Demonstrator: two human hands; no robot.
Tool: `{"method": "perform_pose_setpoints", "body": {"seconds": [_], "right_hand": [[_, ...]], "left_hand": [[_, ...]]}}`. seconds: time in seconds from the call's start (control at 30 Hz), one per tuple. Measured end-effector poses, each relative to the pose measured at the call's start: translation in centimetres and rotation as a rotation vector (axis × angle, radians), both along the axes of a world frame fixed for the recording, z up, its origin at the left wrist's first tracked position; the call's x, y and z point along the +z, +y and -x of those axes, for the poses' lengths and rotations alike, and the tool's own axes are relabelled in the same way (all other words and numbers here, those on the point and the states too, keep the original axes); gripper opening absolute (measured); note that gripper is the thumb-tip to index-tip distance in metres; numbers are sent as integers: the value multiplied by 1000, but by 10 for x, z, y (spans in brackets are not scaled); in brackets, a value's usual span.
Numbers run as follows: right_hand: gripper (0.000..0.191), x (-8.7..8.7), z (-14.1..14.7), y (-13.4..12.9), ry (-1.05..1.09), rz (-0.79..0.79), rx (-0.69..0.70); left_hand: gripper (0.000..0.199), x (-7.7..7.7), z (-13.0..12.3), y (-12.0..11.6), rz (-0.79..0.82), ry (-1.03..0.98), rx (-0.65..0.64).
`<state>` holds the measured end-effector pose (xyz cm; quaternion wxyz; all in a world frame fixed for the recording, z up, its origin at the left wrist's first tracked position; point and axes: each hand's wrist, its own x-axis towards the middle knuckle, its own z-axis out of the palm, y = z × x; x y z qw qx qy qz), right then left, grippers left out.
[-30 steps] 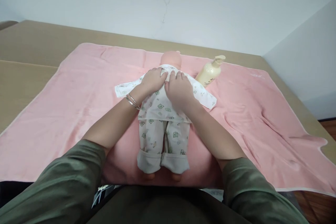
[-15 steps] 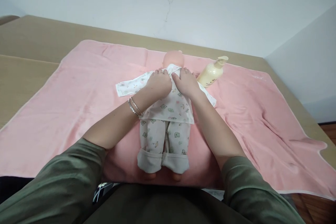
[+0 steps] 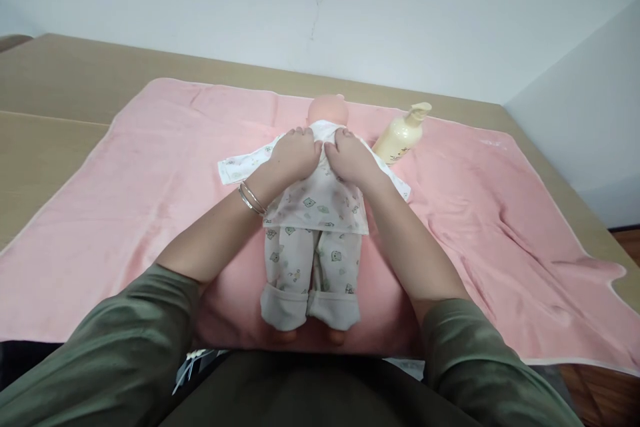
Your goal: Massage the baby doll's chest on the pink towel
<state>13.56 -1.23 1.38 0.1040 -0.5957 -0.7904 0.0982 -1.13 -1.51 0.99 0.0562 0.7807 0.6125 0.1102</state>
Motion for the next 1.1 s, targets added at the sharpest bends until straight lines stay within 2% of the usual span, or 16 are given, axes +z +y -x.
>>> {"method": "perform_pose_setpoints", "body": {"seconds": [0.1,0.2,0.3,0.43,0.57,0.7,0.83,0.93,1.1], "right_hand": [[58,-3,-10,17,102,10,-88],[58,-4,-9,16,90,3,-106],[59,-2,1,0,-18,-45,-101],[63,-1,16,-32,-163,-95,-11],[63,4,23,-46,-177,-66,28],[62,4,16,-24,-33,5,-2],[70,-9,9,0,49,-7,-71],[69,-16,7,5,43,-61,-63],[68,-11,-1,10,47,-29,18]], "left_hand": [[48,12,-11,-21,-17,110,-58],[42,16,-12,-24,20,99,-65],[38,8,-4,-7,47,-3,-44],[41,-10,8,22,71,-101,-106],[46,-23,10,32,47,-292,2],[41,-28,5,30,-31,-337,23],[40,-28,1,28,-69,-303,26],[42,-28,1,27,-63,-276,24],[42,-29,2,29,-74,-273,14]]}}
